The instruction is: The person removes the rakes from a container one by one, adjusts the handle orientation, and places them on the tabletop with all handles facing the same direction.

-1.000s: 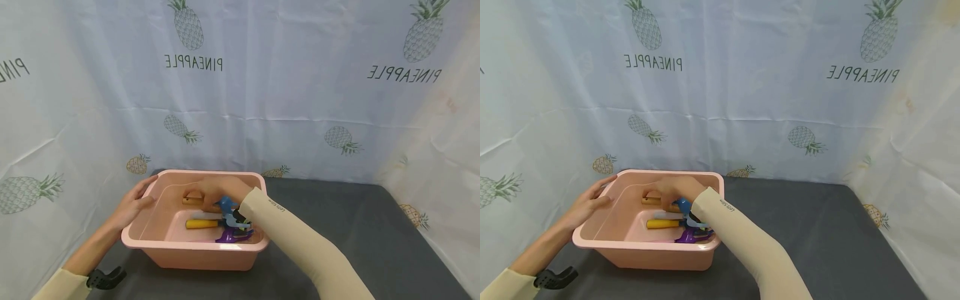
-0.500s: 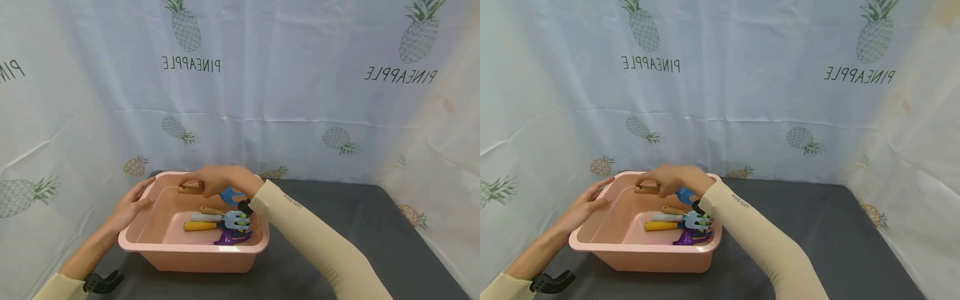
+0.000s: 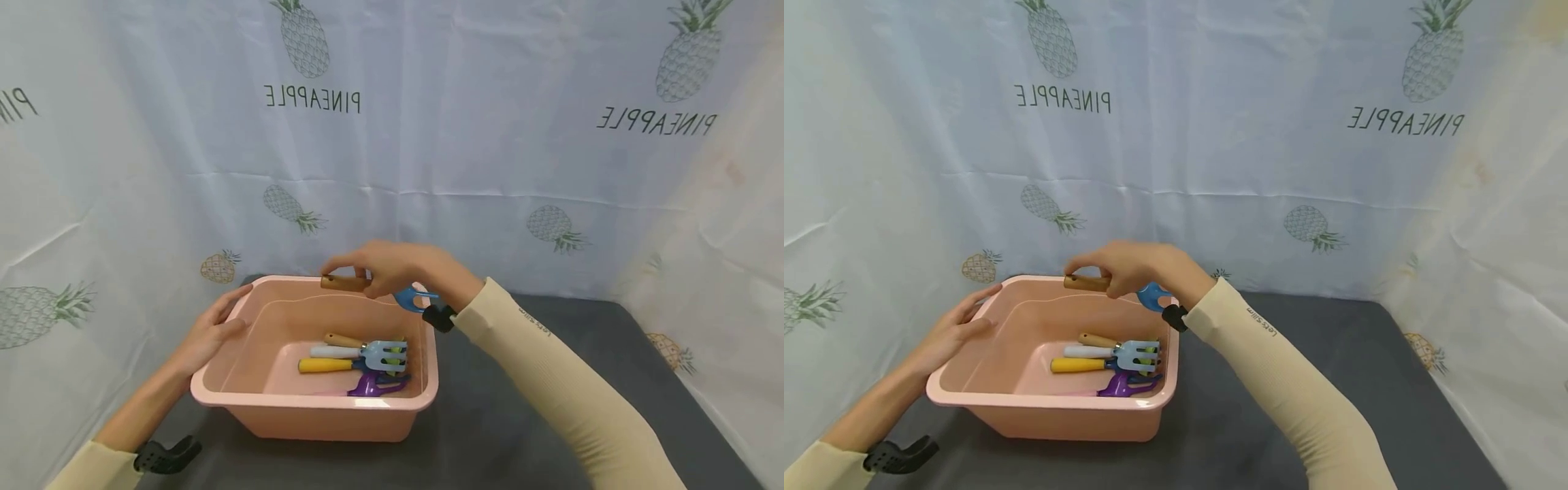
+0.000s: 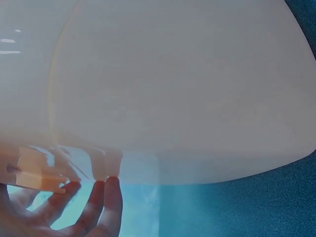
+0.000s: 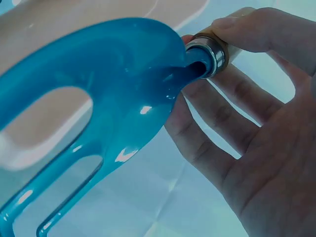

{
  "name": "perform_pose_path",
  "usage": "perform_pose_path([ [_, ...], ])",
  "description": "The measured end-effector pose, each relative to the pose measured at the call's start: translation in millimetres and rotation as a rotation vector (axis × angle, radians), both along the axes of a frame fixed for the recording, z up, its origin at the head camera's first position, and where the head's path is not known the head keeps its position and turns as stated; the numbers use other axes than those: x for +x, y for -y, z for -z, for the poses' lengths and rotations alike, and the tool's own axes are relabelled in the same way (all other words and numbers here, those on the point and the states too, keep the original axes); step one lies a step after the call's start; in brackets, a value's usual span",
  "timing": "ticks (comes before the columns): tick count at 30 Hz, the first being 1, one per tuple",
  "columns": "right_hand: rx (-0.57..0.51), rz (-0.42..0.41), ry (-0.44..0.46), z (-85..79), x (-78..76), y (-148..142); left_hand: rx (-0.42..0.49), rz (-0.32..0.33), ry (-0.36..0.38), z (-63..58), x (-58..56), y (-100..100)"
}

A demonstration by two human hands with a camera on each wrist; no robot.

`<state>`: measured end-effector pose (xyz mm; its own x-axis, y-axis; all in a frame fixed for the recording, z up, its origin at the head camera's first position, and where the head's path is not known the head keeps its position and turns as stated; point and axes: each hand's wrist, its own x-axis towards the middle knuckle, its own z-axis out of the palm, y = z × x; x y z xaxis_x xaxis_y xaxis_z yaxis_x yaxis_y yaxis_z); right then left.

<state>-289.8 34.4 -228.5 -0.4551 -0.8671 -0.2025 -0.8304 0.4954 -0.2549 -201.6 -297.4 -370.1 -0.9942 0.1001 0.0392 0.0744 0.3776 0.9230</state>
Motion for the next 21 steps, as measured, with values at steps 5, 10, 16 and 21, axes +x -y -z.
perform_pose_path([
  [5,-0.017,0.018,-0.017,0.6,-1.0,-20,0.013,-0.002,0.007,-1.0,0.3,1],
  [10,-0.029,0.048,-0.033,5.0,-4.1,-42,0.039,0.002,0.017,-0.6,0.2,2],
  [16,-0.034,0.127,-0.039,7.7,-6.7,-73,0.058,0.008,0.024,-1.7,-0.2,1],
  [21,-0.027,0.190,-0.049,10.0,-9.6,-99,0.058,-0.001,0.026,-2.1,0.2,-2],
])
